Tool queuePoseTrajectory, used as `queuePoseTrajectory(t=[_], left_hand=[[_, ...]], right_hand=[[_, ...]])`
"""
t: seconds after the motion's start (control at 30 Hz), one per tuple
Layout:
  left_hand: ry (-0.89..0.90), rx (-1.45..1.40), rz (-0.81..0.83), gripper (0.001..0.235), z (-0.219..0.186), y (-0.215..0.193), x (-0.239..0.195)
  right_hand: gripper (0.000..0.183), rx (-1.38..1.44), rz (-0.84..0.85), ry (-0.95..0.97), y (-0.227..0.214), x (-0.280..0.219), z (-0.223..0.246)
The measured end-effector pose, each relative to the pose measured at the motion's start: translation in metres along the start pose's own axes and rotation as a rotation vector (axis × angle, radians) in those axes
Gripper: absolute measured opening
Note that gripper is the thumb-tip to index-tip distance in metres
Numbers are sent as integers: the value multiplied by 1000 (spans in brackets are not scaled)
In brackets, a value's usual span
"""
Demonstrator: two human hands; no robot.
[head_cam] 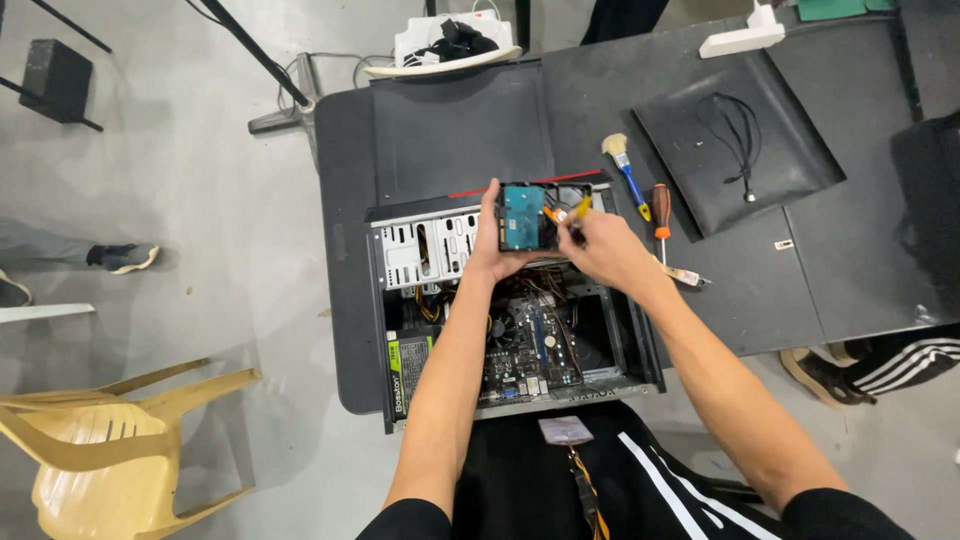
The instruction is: The person removes a hard drive from a desktop computer case using a screwdriver, then cleans the drive with a brush. The person places the drive back into the case and continues brushing the interior of the case.
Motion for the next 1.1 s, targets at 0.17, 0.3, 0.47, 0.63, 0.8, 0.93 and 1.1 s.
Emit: queuePoseTrajectory(t=[0.17, 0.3, 0.47, 0.63, 0.8, 0.93, 1.1], left_hand=[[2, 19, 23, 100, -5, 24, -17], [-16, 68, -22, 98, -7, 37, -27], [6, 62, -49, 90, -2, 5, 1], [0, 41, -81, 93, -7, 22, -12], [2, 77, -40, 87, -7, 31, -22], [27, 51, -18, 91, -10, 29, -21], [28, 91, -47, 94, -6, 14, -9]], right_hand=[[25, -10, -168, -25, -8, -3, -14], [17, 209, -147, -31, -24, -6, 0], [13, 91, -125, 0, -19, -9, 13], [13, 313, -304, -126, -20, 6, 8], [11, 443, -178, -154, -19, -2, 19], [8, 160, -230, -320, -6, 3, 28], [17, 264, -329, 65, -22, 4, -23]])
Point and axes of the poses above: each hand's wrist, its own x-axis towards the middle knuckle, its own y-axis out of the palm, z = x × y, the point moved 4 cm from there along x, towards the middle knuckle, and after that the axes turned 6 degrees about x, right-handed, at the moved point
